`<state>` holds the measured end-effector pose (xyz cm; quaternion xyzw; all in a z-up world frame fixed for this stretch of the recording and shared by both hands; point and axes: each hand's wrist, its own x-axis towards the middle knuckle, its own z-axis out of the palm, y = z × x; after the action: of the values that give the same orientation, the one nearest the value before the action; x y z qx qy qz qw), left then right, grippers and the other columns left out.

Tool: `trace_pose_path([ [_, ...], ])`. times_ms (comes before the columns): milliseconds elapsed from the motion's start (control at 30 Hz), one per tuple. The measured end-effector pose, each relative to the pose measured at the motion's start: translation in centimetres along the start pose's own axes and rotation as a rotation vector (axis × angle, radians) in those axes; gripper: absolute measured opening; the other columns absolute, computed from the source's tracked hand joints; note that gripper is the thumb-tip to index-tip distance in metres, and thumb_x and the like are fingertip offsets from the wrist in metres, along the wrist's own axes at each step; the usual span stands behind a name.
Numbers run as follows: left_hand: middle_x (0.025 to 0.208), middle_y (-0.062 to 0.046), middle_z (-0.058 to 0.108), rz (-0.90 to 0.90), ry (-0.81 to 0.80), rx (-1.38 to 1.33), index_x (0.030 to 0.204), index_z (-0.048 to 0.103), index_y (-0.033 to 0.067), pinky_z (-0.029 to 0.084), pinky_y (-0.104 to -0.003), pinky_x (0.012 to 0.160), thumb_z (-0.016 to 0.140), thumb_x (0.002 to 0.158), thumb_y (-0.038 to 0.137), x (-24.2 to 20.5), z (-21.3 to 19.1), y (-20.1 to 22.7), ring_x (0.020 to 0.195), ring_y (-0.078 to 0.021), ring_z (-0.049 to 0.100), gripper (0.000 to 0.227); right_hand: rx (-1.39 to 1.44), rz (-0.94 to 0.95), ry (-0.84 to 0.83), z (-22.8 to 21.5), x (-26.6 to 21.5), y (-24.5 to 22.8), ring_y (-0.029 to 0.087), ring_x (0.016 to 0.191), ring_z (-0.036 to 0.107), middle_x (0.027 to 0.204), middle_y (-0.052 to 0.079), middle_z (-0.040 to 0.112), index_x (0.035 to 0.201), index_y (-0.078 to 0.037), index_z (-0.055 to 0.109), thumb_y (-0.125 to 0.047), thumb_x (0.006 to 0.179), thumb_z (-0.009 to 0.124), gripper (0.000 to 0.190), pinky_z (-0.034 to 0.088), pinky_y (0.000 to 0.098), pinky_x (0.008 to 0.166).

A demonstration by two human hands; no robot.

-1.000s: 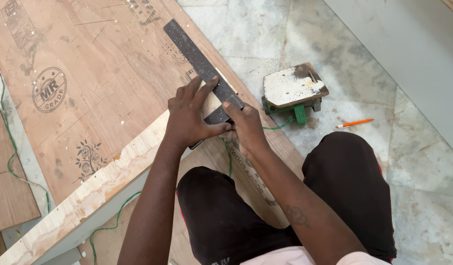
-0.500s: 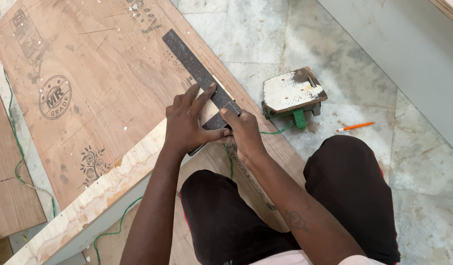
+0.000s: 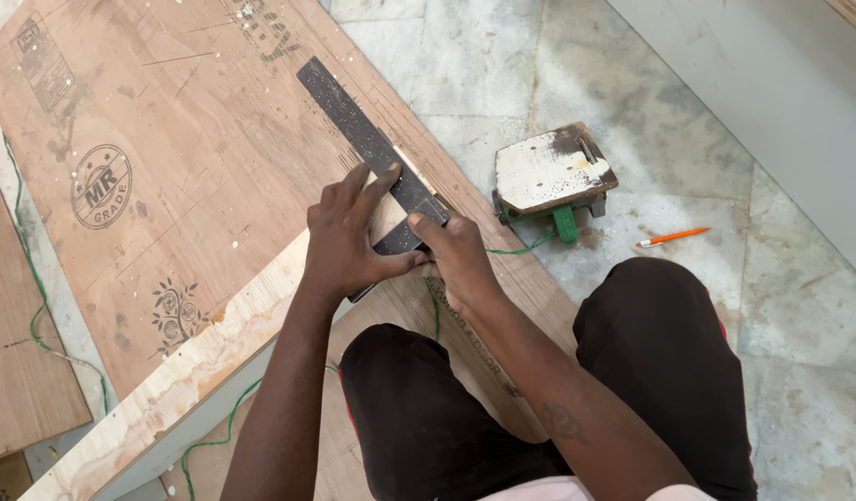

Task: The person uses a handheld electric planer to smooth the edges of a white rectangular board. They then use a try square and a pencil to mark a line on a separate wooden plank and proceed to trim the edge of that plank with the planer.

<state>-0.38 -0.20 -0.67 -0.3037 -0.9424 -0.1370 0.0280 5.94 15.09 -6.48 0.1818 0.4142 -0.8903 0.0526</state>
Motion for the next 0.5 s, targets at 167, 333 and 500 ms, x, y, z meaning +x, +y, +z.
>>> trace_pose_path([
  [167,0.154,-0.015,0.048,0.003,0.006,0.003,0.153,0.049,0.0282,0.037,-0.057,0.103,0.09,0.047,0.067,0.04,-0.01,-0.14,0.131,-0.0352,0.049,0.12,-0.007,-0.002,0.001,0.18,0.04,-0.11,0.007,0.061,0.063,0.083,0.003,0.068,0.112,0.0,0.066,-0.025,0.094,0.066,0.031,0.058,0.0256,0.053],
  [333,0.153,-0.016,0.048,-0.002,-0.001,0.005,0.154,0.049,0.0271,0.037,-0.057,0.103,0.091,0.048,0.066,0.22,-0.21,-0.1,0.132,-0.0357,0.048,0.12,0.01,-0.006,-0.016,0.4,0.14,-0.18,0.008,0.062,0.065,0.084,0.003,0.069,0.112,0.0,0.066,-0.025,0.095,0.065,0.031,0.058,0.0262,0.055],
  [500,0.154,-0.015,0.048,-0.021,0.0,-0.006,0.152,0.05,0.0284,0.037,-0.055,0.104,0.092,0.044,0.063,0.28,-0.13,0.02,0.131,-0.0347,0.049,0.121,0.0,-0.029,0.006,0.46,0.25,0.1,0.007,0.061,0.064,0.083,0.003,0.068,0.111,0.0,0.066,-0.024,0.095,0.065,0.029,0.058,0.0264,0.053],
])
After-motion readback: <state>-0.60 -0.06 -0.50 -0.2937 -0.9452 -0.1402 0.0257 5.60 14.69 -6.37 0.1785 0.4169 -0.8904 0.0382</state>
